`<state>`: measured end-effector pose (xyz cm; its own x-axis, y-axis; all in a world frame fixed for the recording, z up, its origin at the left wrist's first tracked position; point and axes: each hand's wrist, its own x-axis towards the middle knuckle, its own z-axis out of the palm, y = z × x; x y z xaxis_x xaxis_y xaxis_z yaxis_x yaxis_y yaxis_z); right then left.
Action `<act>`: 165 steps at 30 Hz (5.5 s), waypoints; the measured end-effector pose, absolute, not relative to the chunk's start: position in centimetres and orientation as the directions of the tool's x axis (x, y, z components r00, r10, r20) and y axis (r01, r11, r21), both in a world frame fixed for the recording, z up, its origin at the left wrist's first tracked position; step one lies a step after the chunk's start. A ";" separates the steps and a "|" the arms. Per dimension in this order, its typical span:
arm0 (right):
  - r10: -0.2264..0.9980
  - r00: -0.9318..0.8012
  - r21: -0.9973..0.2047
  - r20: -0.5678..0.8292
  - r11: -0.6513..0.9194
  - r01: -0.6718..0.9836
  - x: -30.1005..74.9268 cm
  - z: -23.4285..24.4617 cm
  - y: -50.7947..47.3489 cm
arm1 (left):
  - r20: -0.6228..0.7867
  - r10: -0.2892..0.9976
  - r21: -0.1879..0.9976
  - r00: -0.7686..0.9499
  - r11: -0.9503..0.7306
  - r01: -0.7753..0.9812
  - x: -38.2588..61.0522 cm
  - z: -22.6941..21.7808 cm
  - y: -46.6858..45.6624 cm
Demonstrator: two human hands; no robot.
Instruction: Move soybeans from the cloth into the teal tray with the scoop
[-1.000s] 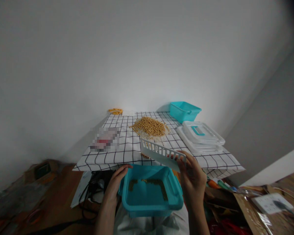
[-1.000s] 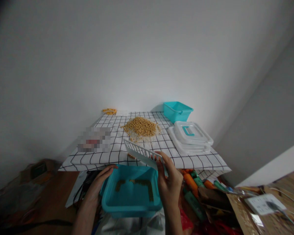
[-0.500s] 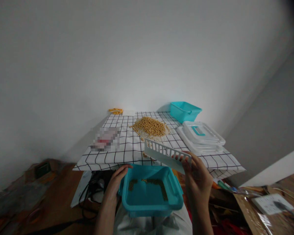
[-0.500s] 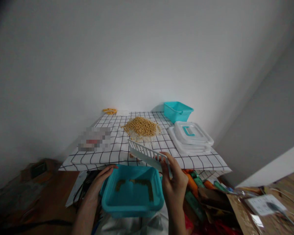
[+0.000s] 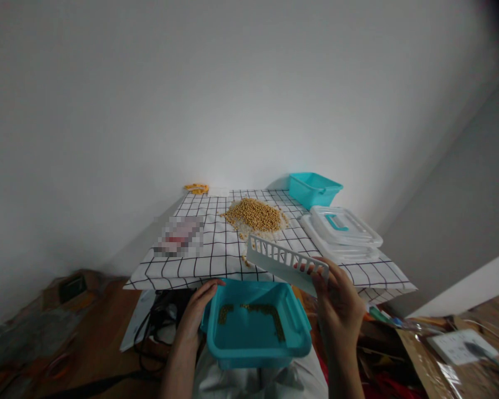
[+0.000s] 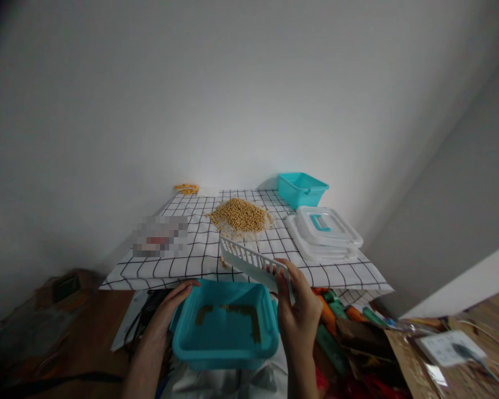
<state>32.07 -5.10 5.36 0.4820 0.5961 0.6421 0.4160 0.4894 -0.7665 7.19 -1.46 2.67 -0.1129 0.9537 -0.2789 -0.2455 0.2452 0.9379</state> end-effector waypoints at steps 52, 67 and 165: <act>0.573 0.489 -0.752 0.657 0.454 0.479 33.2 6.0 -5.6 | -0.280 0.952 0.941 -0.120 0.248 -0.229 7.2 3.2 -1.3; 0.599 0.452 -0.749 0.661 0.494 0.441 32.8 6.0 -5.7 | -0.286 0.950 0.941 -0.123 0.254 -0.226 7.5 3.4 -1.5; 0.642 0.485 -0.803 0.594 0.510 0.309 32.2 5.8 -5.6 | -0.301 0.946 0.933 -0.123 0.265 -0.244 7.7 3.6 -1.5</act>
